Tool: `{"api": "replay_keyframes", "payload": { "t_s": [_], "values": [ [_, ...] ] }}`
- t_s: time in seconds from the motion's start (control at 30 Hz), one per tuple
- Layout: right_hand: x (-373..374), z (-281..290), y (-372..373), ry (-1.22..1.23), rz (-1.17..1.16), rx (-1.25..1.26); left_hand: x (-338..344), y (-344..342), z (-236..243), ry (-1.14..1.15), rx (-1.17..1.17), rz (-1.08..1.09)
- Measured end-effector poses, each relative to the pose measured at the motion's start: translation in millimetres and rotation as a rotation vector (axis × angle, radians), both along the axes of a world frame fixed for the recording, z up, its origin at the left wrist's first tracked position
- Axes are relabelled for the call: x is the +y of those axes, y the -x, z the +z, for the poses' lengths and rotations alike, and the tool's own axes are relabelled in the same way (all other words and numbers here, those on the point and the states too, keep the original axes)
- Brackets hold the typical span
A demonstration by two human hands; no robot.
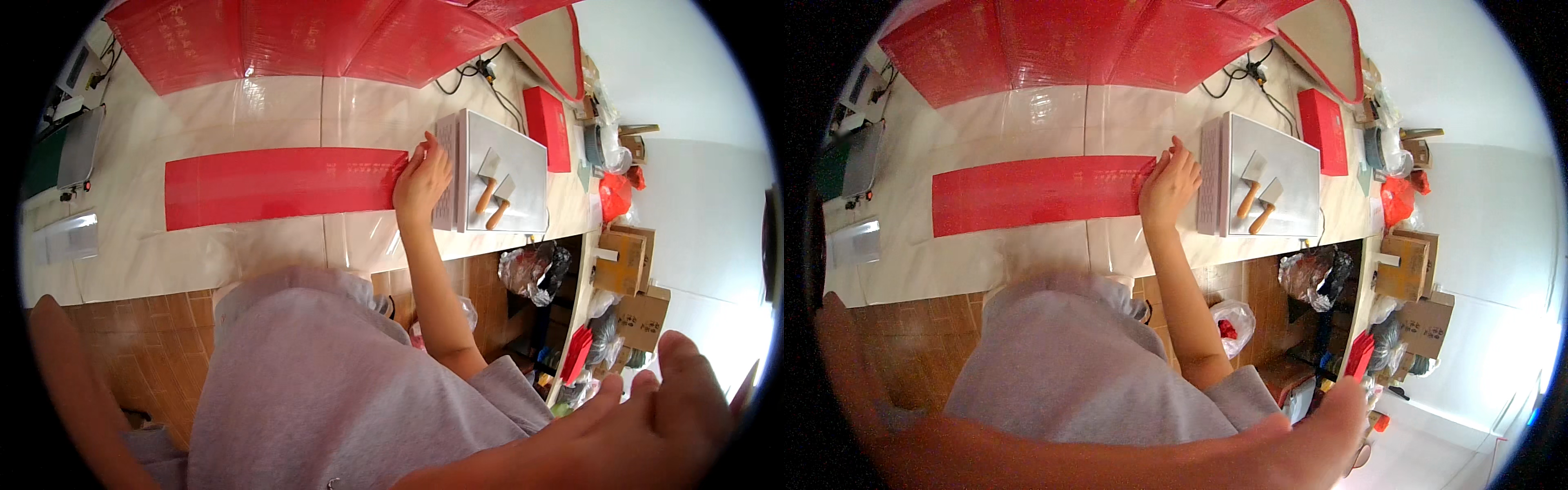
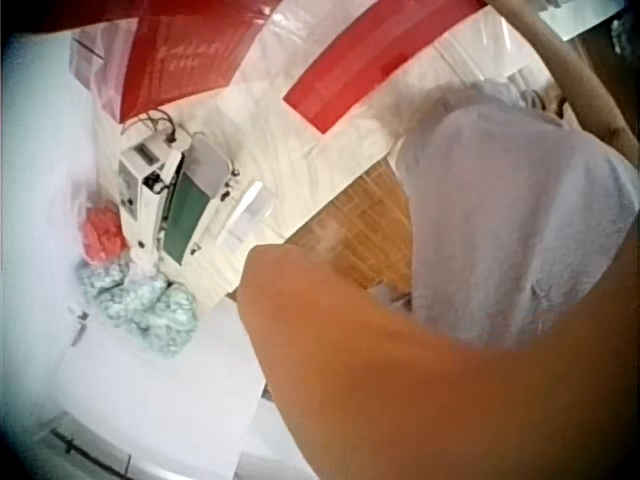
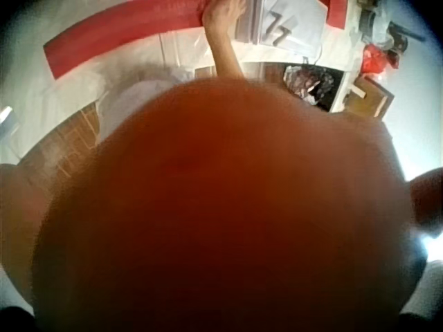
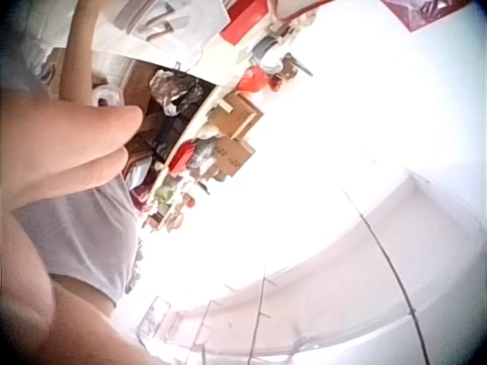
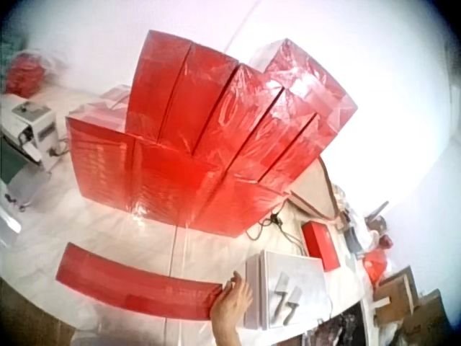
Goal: The person wraps red boxes in plastic film by hand, using a small metal spatula-like tool to smooth the plastic over the box surfaces.
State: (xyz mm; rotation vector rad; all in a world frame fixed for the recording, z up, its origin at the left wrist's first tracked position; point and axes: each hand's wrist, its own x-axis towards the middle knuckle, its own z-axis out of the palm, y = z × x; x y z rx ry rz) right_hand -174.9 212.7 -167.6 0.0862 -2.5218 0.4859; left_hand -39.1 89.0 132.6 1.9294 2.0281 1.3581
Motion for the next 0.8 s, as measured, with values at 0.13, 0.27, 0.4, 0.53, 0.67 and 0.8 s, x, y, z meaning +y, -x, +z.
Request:
{"api": "replay_keyframes", "payload": {
  "t_s": [0.13,0.27,0.4,0.53,0.67,0.8],
  "values": [
    [4.6,0.8,0.4,0.026,-0.010,-0.003,-27.7,5.3,-10.2,0.038,-0.045,0.010],
    [-0.8,2.4,-2.1,0.033,-0.026,0.010,-64.3,8.5,-20.0,0.108,-0.083,0.067],
    [0.9,-0.4,-0.7,0.048,-0.017,0.013,-71.6,9.6,-20.1,0.130,-0.085,0.092],
    [3.1,4.9,-0.8,0.051,-0.018,-0.021,-55.2,9.8,-15.4,0.100,-0.065,0.063],
    [2.1,-8.1,-11.7,0.022,-0.029,-0.010,-28.0,7.2,-6.0,0.049,-0.040,0.018],
    [2.7,-0.9,0.8,0.030,-0.030,-0.010,-2.3,9.0,5.4,-0.010,-0.007,-0.006]
  ]
}}
